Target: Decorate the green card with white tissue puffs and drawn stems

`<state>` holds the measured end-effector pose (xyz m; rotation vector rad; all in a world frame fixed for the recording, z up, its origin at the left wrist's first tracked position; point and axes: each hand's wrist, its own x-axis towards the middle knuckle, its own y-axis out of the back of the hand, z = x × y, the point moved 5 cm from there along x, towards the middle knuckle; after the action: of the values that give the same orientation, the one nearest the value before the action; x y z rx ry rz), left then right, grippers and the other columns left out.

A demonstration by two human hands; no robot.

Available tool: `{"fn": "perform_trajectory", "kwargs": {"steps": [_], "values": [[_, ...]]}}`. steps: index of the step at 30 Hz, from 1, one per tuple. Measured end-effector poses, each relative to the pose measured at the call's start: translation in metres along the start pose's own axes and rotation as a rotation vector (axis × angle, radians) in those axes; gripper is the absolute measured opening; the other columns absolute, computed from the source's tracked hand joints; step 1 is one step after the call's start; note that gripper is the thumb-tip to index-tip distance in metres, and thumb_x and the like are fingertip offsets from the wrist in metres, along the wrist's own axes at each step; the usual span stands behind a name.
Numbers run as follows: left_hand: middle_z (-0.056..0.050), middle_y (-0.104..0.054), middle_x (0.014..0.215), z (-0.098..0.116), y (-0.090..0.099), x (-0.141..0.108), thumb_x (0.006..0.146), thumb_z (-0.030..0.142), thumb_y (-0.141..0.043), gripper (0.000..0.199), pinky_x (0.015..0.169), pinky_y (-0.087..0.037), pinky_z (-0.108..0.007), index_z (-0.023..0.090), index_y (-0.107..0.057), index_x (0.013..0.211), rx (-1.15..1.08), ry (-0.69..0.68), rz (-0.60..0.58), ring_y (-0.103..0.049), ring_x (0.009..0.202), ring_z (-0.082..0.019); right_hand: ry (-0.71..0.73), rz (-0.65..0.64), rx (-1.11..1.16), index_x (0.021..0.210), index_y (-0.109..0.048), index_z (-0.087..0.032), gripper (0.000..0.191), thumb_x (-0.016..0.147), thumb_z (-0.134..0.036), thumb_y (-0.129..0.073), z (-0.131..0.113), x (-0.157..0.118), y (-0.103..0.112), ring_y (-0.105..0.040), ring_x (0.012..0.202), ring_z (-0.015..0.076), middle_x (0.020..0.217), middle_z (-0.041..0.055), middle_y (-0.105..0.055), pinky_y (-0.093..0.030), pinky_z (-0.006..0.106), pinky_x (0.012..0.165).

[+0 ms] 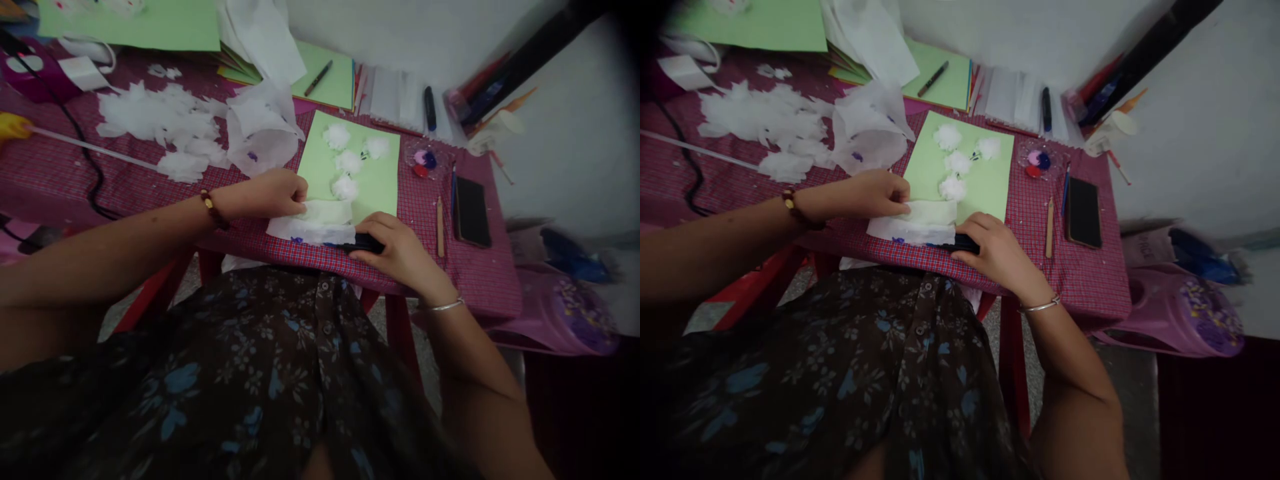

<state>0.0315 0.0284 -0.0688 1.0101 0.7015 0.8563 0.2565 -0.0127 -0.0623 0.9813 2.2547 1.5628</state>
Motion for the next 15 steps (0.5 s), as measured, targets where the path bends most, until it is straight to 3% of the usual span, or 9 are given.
{"fn": "perform_trajectory", "kwargs": {"steps": [12, 15], "values": [[-0.004, -0.061, 0.064, -0.009, -0.004, 0.0, 0.076, 0.028, -0.056, 0.017, 0.059, -0.031, -0.028, 0.014, -0.066, 0.075, 0.01, 0.045, 0.045, -0.05, 0.06, -0.015, -0.082, 0.023, -0.064, 0.091, -0.048, -0.022, 0.028, 0.083, -0.033, -0.072, -0.007, -0.003, -0.008, -0.058, 0.084, 0.0245, 0.092, 0.0075, -0.059, -0.046, 0.037, 0.073], [-0.006, -0.065, 0.076, -0.007, 0.003, -0.012, 0.078, 0.024, -0.055, 0.022, 0.061, -0.038, -0.03, 0.014, -0.066, 0.093, 0.052, 0.096, 0.12, -0.057, 0.068, -0.019, -0.083, 0.023, -0.053, 0.089, -0.046, -0.023, 0.03, 0.082, -0.033, -0.073, -0.006, -0.002, -0.009, -0.057, 0.082, 0.0236, 0.091, 0.0066, -0.058, -0.046, 0.036, 0.072]]}}
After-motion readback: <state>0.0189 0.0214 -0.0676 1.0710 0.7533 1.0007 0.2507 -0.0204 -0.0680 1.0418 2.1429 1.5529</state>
